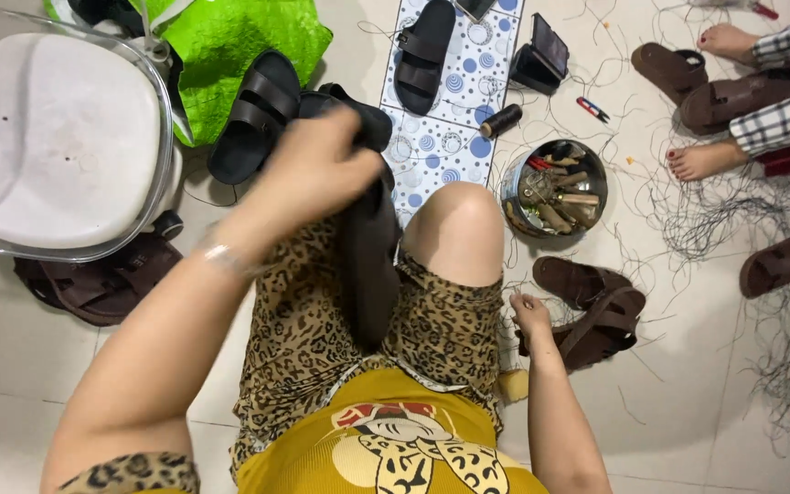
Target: The person sits on the floor and sews a black sandal using a needle and thread. They pull the thread through the sole and upper, then use a knife to cut the thread. The person repeats this process on another sandal.
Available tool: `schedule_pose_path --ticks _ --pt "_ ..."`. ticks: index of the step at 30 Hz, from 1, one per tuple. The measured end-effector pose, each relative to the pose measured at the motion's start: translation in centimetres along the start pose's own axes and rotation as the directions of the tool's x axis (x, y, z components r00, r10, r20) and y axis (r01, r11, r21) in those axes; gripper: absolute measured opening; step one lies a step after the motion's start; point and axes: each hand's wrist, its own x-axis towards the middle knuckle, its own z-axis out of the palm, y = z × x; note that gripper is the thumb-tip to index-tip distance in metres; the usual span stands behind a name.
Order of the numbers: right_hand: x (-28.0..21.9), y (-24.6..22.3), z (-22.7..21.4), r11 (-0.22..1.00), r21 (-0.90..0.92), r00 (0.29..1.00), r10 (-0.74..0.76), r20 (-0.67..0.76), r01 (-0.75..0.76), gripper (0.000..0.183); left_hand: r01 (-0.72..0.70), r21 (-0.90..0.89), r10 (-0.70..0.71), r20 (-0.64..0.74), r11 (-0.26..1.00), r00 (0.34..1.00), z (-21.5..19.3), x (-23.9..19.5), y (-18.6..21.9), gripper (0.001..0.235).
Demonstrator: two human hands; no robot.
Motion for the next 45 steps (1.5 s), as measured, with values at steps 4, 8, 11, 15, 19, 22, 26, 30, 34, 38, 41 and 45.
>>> schedule_pose_path --ticks 4,8,11,15,19,22,26,30,34,38,41,45 --pt "1.6 4.2 0.5 0.972 -0.231 0.999 -0.038 0.033 0.045 0.061 -0.423 0.257 0.495 -0.45 0.869 0.743 0.0 -8.5 -1.9 0.023" --pt "-3.9 1.2 1.2 0.996 -0.076 0.995 0.046 0.083 -0.04 0.055 -0.274 0.078 0.28 -0.081 0.959 0.957 12.8 -13.8 -7.6 0.036" --pt "-7.6 -2.8 0.5 0.998 -0.005 0.992 -0.067 0.109 0.068 0.048 -0.645 0.165 0.651 -0.387 0.746 0.653 18.5 -15.8 -9.1 0.029" --pt "-14.4 -12.2 -0.6 0.968 0.09 0.972 -0.235 0.018 0.233 0.034 -0.716 0.203 0.708 -0.469 0.668 0.528 17.5 -14.8 -8.0 0.026" --pt "-23.2 -20.7 -0.8 0.84 0.296 0.88 -0.475 -0.001 0.454 0.024 -0.688 0.114 0.644 -0.487 0.717 0.59 19.0 -14.8 -9.2 0.041" --pt "-27.3 -23.4 0.2 0.743 0.335 0.774 -0.631 0.058 0.58 0.025 -0.669 0.048 0.597 -0.502 0.742 0.626 19.9 -14.9 -9.2 0.044" --pt "-30.6 -24.8 0.5 0.669 0.351 0.663 -0.732 0.156 0.656 0.023 -0.509 -0.257 0.269 -0.611 0.822 0.744 18.4 -15.1 -7.3 0.041" --pt "-33.9 -25.3 3.1 0.757 0.371 0.643 -0.653 0.4 0.537 0.035 -0.398 -0.744 -0.106 -0.527 0.536 0.843 12.3 -13.6 -3.5 0.041" --pt "-34.3 -25.8 7.3 0.787 0.577 0.655 -0.557 0.51 0.22 0.06 -0.34 -0.851 -0.205 -0.445 0.399 0.872 12.1 -11.8 -0.7 0.049" --pt "-32.2 -30.2 8.2 0.725 0.672 0.879 -0.409 0.246 0.149 0.033 -0.32 -0.87 -0.102 -0.382 0.374 0.918 15.2 -9.3 -5.7 0.042" --pt "-24.7 -34.3 8.4 0.714 0.667 0.917 -0.381 0.115 0.213 0.03 -0.347 -0.855 -0.216 -0.449 0.386 0.867 4.9 -8.7 -3.6 0.016" --pt "-15.5 -40.4 7.4 0.769 0.639 0.927 -0.261 0.27 0.03 0.012 -0.41 -0.825 -0.307 -0.536 0.39 0.787 2.9 -8.3 -10.2 0.048"
